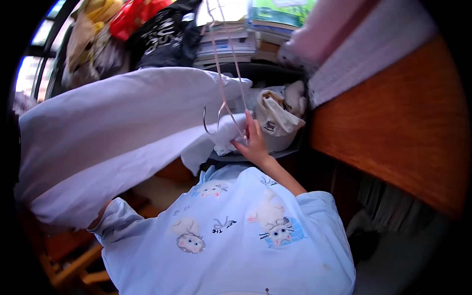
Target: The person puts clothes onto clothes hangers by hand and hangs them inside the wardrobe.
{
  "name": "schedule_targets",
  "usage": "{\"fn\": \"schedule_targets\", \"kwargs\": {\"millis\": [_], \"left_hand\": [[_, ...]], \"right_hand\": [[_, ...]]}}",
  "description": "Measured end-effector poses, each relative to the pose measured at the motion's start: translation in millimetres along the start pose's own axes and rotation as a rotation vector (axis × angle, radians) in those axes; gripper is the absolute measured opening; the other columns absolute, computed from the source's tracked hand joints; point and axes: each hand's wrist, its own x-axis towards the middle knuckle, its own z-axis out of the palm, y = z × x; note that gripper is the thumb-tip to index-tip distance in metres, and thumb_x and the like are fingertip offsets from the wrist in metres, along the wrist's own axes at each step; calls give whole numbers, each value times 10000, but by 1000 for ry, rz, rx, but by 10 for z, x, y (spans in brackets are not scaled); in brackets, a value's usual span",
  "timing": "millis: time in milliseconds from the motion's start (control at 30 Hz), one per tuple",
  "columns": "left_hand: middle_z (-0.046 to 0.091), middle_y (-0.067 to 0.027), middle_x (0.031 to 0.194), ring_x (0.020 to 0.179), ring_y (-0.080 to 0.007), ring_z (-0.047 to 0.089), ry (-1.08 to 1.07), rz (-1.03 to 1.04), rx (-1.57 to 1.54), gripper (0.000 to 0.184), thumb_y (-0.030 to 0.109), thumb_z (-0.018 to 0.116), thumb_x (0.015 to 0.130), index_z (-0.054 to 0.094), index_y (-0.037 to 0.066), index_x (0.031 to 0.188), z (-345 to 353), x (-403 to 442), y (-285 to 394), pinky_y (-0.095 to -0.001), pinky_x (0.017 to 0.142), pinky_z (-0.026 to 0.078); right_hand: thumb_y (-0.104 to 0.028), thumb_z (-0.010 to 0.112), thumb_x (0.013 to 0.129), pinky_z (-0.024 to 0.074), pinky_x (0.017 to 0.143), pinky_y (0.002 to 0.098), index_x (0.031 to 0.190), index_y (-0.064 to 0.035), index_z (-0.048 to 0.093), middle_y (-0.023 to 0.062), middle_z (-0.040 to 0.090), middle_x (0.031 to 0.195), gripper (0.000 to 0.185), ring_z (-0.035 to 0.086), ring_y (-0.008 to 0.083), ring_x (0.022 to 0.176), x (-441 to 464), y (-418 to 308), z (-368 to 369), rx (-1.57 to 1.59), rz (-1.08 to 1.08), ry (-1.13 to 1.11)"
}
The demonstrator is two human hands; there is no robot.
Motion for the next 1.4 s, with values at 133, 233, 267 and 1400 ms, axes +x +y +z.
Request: {"fn": "schedule_targets", "kwargs": {"millis": [133, 233, 267, 1400], "left_hand": [[558, -168, 1083, 950, -241, 552, 222, 54, 277, 450, 236, 606, 787, 514, -1, 1158, -1096, 246, 84, -340, 851, 428], [545, -176, 1111, 984, -256, 542, 360, 28, 521, 490, 299, 599, 792, 504, 11, 1177, -2102, 354, 148, -353, 869, 418], [541, -179, 1120, 996, -261, 539, 399, 6, 609, 504, 320, 597, 793, 500, 16, 1183, -2459, 373, 167, -357, 874, 414], [527, -77, 904, 851, -170, 507, 962, -275, -92, 363, 77, 631, 733, 471, 6, 1051, -5805, -1248, -221, -272, 757, 415]], "right_hand": [[-35, 688, 617, 393, 704, 308, 1228, -137, 501, 98, 398, 905, 647, 408, 237, 781, 183, -74, 651, -146, -137, -41], [-59, 632, 638, 376, 737, 307, 902, -57, 646, 108, 413, 858, 265, 422, 253, 815, 213, -286, 956, -59, -181, -178], [-71, 632, 639, 372, 736, 304, 886, -46, 640, 108, 417, 850, 248, 425, 250, 813, 268, -398, 1016, 17, -223, -221], [-99, 738, 684, 400, 772, 295, 740, -14, 581, 72, 488, 954, 187, 487, 191, 884, -2067, -1391, 4079, 33, 60, -1731]]}}
